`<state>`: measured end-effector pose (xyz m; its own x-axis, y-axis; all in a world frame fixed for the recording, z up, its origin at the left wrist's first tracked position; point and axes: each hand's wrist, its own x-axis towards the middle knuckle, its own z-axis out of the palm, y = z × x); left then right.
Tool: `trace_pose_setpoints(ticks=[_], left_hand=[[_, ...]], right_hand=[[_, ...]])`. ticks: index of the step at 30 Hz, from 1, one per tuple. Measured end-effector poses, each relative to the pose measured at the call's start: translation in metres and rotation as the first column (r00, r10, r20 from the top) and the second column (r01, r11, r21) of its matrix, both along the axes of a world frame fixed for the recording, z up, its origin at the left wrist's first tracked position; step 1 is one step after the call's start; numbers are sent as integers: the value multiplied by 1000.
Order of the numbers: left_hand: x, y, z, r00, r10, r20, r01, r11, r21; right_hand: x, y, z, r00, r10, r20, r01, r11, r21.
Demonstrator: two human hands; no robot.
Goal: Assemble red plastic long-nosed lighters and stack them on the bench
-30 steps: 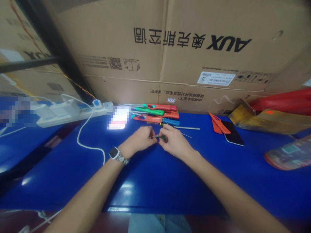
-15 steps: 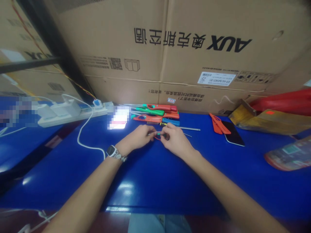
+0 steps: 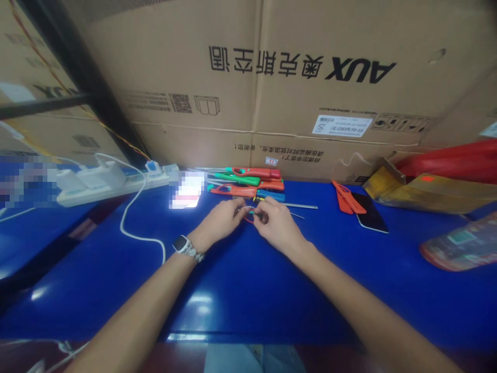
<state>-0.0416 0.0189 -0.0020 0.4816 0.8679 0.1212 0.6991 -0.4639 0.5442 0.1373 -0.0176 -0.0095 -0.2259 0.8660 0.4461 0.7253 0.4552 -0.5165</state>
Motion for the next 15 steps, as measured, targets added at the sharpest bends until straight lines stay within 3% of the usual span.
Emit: trace_pose_setpoints(ticks=[4,10,15], left_hand=[[0,-1,0,997,19,-72,-17,1000,23],[-5,3,4,975,-219,28,214,969,126],[-6,6,6,970,-243,8,240,963,125]], right_hand=[[1,-1,-4,998,28,-51,-28,1000,9],[2,-3,-5,999,40,2,-40,999,-20],[3,-3,-5,999,36,-26,-37,999,-33]])
